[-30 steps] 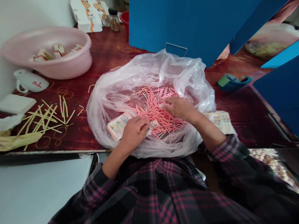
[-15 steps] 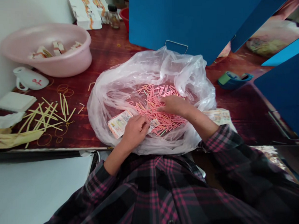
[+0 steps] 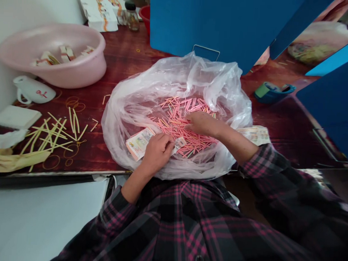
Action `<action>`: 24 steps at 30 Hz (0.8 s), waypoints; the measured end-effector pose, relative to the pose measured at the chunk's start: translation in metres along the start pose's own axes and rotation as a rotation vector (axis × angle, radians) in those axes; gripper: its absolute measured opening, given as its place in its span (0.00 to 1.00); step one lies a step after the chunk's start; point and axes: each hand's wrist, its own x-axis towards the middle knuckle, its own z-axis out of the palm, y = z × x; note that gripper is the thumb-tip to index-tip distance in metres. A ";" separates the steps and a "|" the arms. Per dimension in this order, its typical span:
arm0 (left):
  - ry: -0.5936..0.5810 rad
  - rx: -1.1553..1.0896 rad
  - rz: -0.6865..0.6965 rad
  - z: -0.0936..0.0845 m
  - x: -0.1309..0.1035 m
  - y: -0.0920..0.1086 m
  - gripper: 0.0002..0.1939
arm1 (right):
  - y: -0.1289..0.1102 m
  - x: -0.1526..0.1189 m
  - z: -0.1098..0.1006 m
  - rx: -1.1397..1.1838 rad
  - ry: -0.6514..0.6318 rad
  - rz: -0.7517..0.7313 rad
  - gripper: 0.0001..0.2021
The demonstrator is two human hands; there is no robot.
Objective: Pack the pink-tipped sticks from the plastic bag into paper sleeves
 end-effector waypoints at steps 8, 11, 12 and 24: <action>0.025 -0.038 -0.006 -0.002 -0.001 0.000 0.07 | 0.012 -0.009 0.008 0.231 0.112 -0.130 0.16; 0.047 -0.067 -0.020 -0.002 -0.001 0.001 0.06 | 0.018 -0.010 0.012 0.315 0.128 -0.181 0.15; 0.052 -0.073 -0.026 -0.002 -0.001 0.001 0.06 | 0.019 -0.011 0.014 0.326 0.133 -0.175 0.14; 0.054 -0.103 -0.049 -0.005 0.000 0.004 0.06 | -0.010 -0.016 0.036 0.044 0.221 -0.123 0.19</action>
